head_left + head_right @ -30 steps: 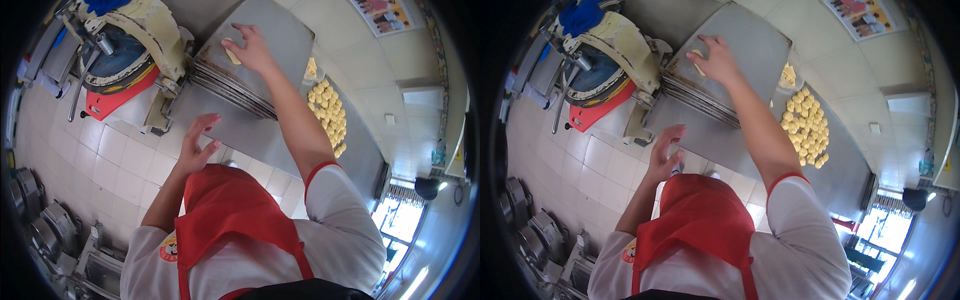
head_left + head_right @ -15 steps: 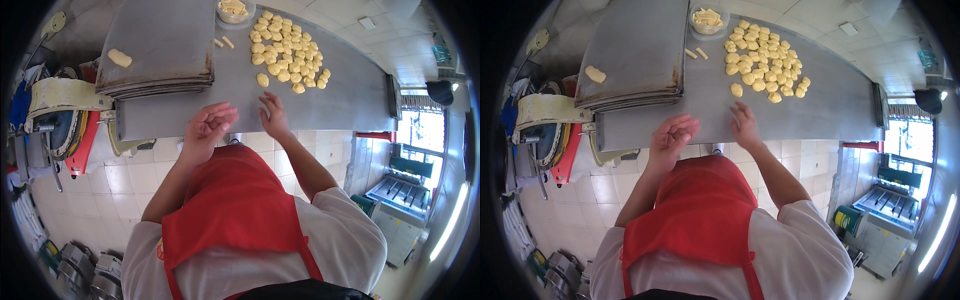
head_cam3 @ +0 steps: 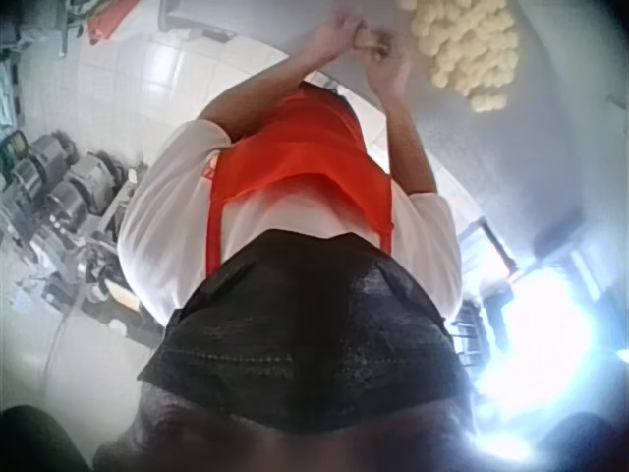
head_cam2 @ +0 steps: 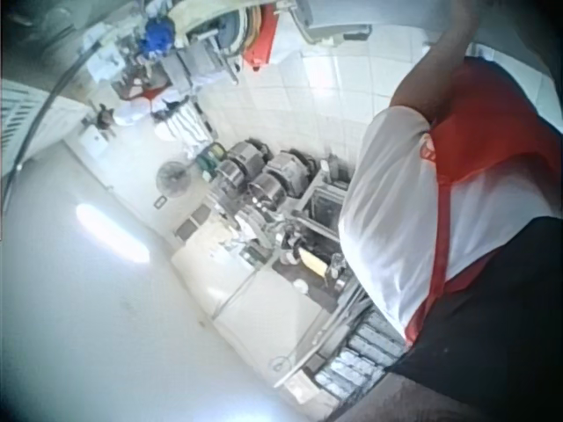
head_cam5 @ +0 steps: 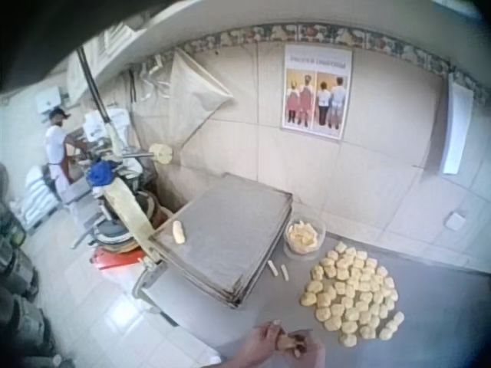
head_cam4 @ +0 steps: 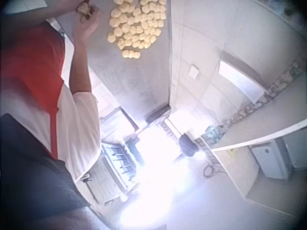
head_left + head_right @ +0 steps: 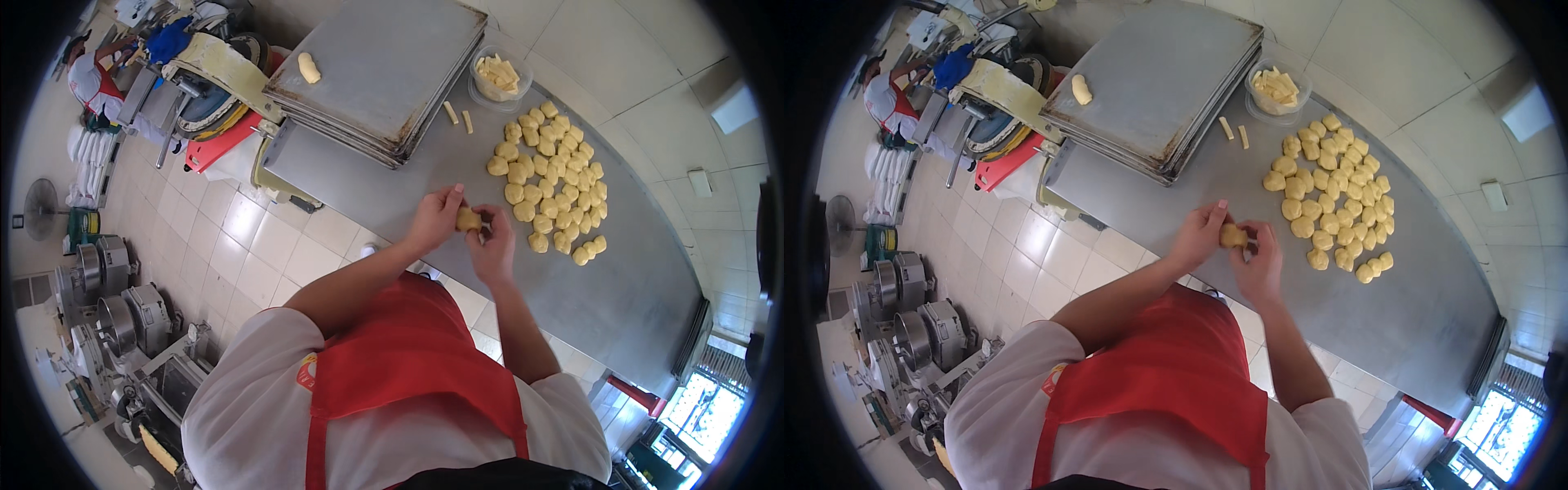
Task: The person cleans baking pans using cloths and then prepares dough by flattening it, adding cheese, and rolling it into cylinders before placing the rolls on a metal tray.
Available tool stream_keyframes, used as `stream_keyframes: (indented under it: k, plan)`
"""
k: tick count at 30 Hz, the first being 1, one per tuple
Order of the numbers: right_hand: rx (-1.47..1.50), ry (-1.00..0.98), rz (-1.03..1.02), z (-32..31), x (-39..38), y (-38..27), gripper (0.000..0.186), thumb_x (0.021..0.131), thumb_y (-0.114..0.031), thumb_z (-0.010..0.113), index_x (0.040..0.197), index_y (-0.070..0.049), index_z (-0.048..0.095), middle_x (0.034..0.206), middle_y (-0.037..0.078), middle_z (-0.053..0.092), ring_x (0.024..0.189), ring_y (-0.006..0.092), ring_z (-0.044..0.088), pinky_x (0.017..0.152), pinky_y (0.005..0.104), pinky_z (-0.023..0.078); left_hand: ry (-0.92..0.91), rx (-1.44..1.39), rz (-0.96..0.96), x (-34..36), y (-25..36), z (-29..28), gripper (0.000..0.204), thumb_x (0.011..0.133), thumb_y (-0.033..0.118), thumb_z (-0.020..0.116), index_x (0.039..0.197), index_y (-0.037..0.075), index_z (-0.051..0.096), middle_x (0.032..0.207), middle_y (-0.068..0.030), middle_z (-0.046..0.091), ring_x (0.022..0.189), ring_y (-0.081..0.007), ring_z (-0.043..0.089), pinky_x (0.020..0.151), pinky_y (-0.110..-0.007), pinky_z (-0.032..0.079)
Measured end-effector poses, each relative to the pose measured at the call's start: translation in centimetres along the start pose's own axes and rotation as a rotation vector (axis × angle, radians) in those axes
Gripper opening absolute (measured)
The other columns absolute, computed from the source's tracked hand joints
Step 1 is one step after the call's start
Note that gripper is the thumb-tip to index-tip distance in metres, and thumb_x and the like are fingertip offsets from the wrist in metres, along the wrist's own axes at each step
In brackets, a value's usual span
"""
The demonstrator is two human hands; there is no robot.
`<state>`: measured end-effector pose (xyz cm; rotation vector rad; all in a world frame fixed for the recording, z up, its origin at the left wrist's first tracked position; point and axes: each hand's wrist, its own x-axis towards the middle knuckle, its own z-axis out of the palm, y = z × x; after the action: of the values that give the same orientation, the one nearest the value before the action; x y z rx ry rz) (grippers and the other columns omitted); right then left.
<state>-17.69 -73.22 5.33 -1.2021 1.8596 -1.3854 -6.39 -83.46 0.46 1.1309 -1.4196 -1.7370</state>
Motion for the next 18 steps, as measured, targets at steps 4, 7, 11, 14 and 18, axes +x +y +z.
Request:
stream_keyframes:
  k: [4, 7, 11, 14, 18]
  plan:
    - [0.403, 0.265, 0.162, 2.2, -1.9, 0.6, 0.021, 0.105, -0.02, 0.059, 0.114, -0.003, 0.066, 0.109, 0.008, 0.063, 0.094, 0.0157, 0.063, 0.07, 0.0331, 0.053, 0.055, 0.327, 0.168, -1.2, 3.3, 1.5, 0.054, 0.112, 0.041, 0.056, 0.082, -0.002, 0.065, 0.06, -0.0133, 0.056, 0.055, -0.0194, 0.054, 0.055, -0.042, 0.046]
    - [0.494, 0.222, 0.419, 2.6, -1.5, 0.8, 0.044, 0.112, -0.044, 0.051, 0.11, -0.003, 0.065, 0.101, 0.007, 0.063, 0.088, 0.0139, 0.061, 0.067, 0.0329, 0.051, 0.013, 0.344, 0.352, -2.3, 2.5, 1.8, 0.06, 0.113, 0.044, 0.055, 0.076, -0.003, 0.062, 0.056, -0.0096, 0.053, 0.053, -0.0174, 0.049, 0.053, -0.041, 0.043]
    - [0.632, 0.302, 0.66, 1.6, 0.2, -0.1, 0.045, 0.111, -0.05, 0.058, 0.108, -0.006, 0.067, 0.093, 0.002, 0.063, 0.084, 0.0131, 0.06, 0.07, 0.0351, 0.052, -0.138, 0.221, 0.065, -1.5, -0.7, 0.6, 0.061, 0.113, 0.05, 0.053, 0.08, 0.0, 0.069, 0.063, -0.0066, 0.063, 0.058, -0.0183, 0.061, 0.057, -0.04, 0.047]
    - [0.52, 0.351, 0.207, -2.5, 1.3, -6.2, 0.042, 0.097, -0.03, 0.085, 0.12, -0.001, 0.066, 0.109, 0.004, 0.069, 0.094, 0.0129, 0.064, 0.083, 0.0325, 0.054, -0.288, -0.363, -0.084, 0.8, -4.7, -3.7, 0.05, 0.114, 0.048, 0.05, 0.103, 0.004, 0.072, 0.085, -0.0071, 0.071, 0.079, -0.0132, 0.067, 0.069, -0.036, 0.053]
    - [-0.464, 0.754, -0.595, -5.7, 0.7, -13.0, 0.032, 0.1, -0.007, 0.072, 0.13, 0.0, 0.066, 0.128, 0.014, 0.069, 0.116, 0.0215, 0.066, 0.099, 0.036, 0.054, -0.082, -0.19, -0.06, -1.6, -4.7, -10.5, 0.031, 0.11, 0.035, 0.063, 0.112, 0.005, 0.07, 0.102, -0.0072, 0.073, 0.096, -0.0121, 0.067, 0.084, -0.032, 0.054]
